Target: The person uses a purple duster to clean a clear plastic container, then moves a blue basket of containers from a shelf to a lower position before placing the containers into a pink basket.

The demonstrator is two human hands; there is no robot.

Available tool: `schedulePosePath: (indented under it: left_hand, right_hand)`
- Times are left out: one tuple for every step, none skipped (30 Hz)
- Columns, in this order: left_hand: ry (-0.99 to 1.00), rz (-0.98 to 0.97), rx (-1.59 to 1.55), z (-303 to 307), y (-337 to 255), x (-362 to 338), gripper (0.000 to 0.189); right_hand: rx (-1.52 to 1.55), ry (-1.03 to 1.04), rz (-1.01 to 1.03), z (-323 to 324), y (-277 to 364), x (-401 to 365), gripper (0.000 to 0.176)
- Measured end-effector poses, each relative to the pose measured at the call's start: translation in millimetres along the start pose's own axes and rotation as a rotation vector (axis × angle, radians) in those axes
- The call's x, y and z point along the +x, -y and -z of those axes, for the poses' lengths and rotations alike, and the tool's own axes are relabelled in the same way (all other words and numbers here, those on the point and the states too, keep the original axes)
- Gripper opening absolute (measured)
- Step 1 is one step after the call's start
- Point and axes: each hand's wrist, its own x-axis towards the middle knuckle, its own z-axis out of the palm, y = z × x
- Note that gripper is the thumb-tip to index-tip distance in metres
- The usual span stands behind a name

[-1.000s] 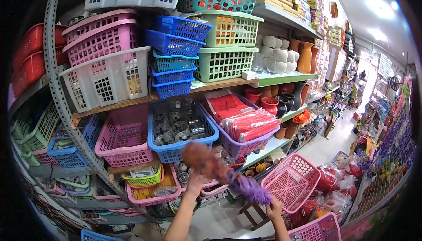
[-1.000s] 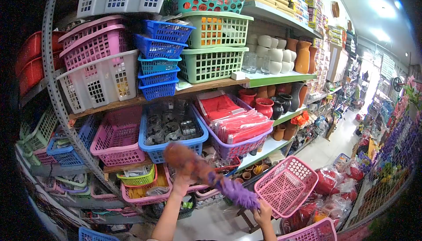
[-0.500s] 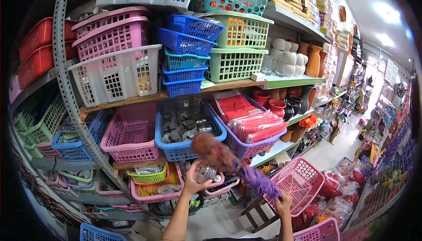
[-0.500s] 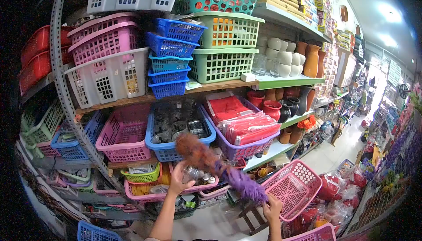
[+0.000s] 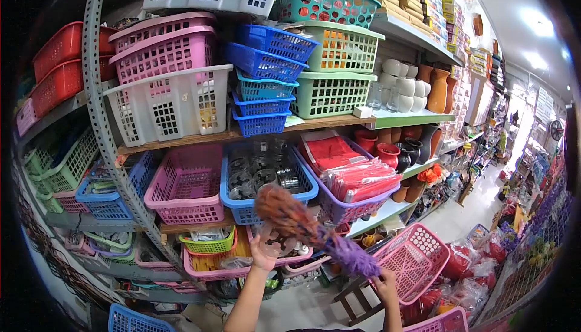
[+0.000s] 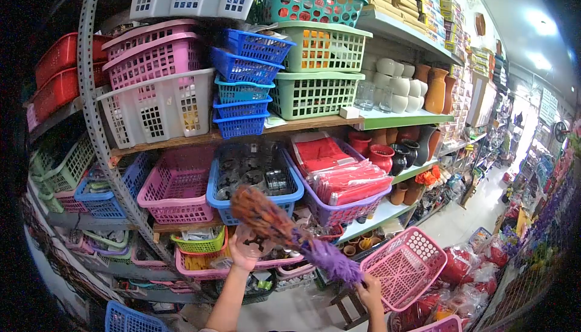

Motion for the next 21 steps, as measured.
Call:
schedulePosePath:
  left_hand:
    - [0.033, 0.039, -0.097, -7.4, -4.7, 0.4, 0.06]
    - [0.064, 0.077, -0.194, -15.9, -10.3, 0.5, 0.061]
    - [-0.013, 0.022, -0.154, -28.1, -15.8, 0.7, 0.067]
    - [-0.015, 0.019, -0.155, -30.8, -19.8, 2.4, 0.067]
    - [0.089, 0.083, -0.325, -31.8, -23.8, 4.5, 0.069]
    - [0.194, 0.149, -0.493, -35.4, -28.3, 6.5, 0.071]
    - [0.092, 0.145, -0.432, -47.3, -32.2, 5.0, 0.068]
    - [0.094, 0.149, -0.431, -50.9, -29.5, 3.6, 0.068]
    - [0.05, 0.166, -0.416, -53.5, -26.0, 2.0, 0.067]
    - [0.005, 0.182, -0.399, -56.1, -22.1, 1.2, 0.066]
    - [0.061, 0.211, -0.519, -59.3, -17.3, 2.5, 0.061]
    - [0.062, 0.213, -0.52, -62.0, -17.7, 3.3, 0.061]
    - [0.03, 0.208, -0.596, -65.6, -18.9, 4.2, 0.06]
    - [-0.001, 0.201, -0.672, -68.0, -19.4, 5.3, 0.059]
    - [0.034, 0.202, -0.689, -62.0, -21.2, 9.3, 0.06]
    - [0.036, 0.201, -0.69, -56.4, -23.0, 12.1, 0.06]
    - [0.029, 0.18, -0.71, -50.7, -25.3, 14.1, 0.062]
    - [0.023, 0.16, -0.727, -47.7, -26.9, 15.5, 0.063]
    - [0.012, 0.155, -0.731, -46.9, -26.1, 16.1, 0.066]
    - [0.013, 0.158, -0.726, -47.7, -24.0, 15.9, 0.066]
    - [-0.019, 0.17, -0.733, -53.8, -22.2, 13.9, 0.069]
  right_hand:
    - [-0.016, 0.023, -0.034, -1.8, -1.2, -0.1, 0.02]
    - [-0.03, 0.048, -0.067, -4.2, -3.5, 0.0, 0.02]
    - [0.017, 0.059, -0.193, -3.7, -4.6, 1.5, 0.02]
    - [0.018, 0.062, -0.19, -0.7, -5.1, 2.9, 0.02]
    - [-0.1, 0.044, -0.167, 3.5, -5.0, 4.9, 0.019]
    - [-0.217, 0.024, -0.145, 5.3, -1.5, 7.3, 0.019]
    - [-0.168, -0.031, -0.125, 0.9, -3.4, 8.4, 0.016]
    - [-0.169, -0.035, -0.128, -2.2, -1.8, 10.3, 0.016]
    - [-0.064, -0.02, -0.118, -7.4, 7.3, 15.5, 0.016]
    - [0.04, -0.004, -0.107, -12.9, 14.2, 17.6, 0.015]
    - [0.059, 0.003, -0.131, -23.1, 9.5, 17.4, 0.016]
    - [0.094, 0.04, -0.17, -31.2, 9.7, 16.7, 0.016]
    - [0.098, 0.07, -0.172, -36.7, 11.8, 14.5, 0.018]
    - [0.102, 0.098, -0.172, -39.7, 11.9, 12.3, 0.024]
    - [0.064, 0.164, -0.237, -40.5, 6.3, 6.2, 0.026]
    - [0.064, 0.163, -0.234, -43.4, -2.8, -2.6, 0.026]
    - [0.11, 0.167, -0.224, -48.2, -13.3, -12.8, 0.026]
    - [0.159, 0.171, -0.214, -50.5, -12.4, -17.4, 0.026]
    - [0.19, 0.197, -0.255, -49.2, -12.9, -19.5, 0.025]
    - [0.195, 0.193, -0.257, -51.7, -12.8, -20.5, 0.025]
    - [0.341, 0.112, -0.298, -50.3, 10.6, -12.8, 0.017]
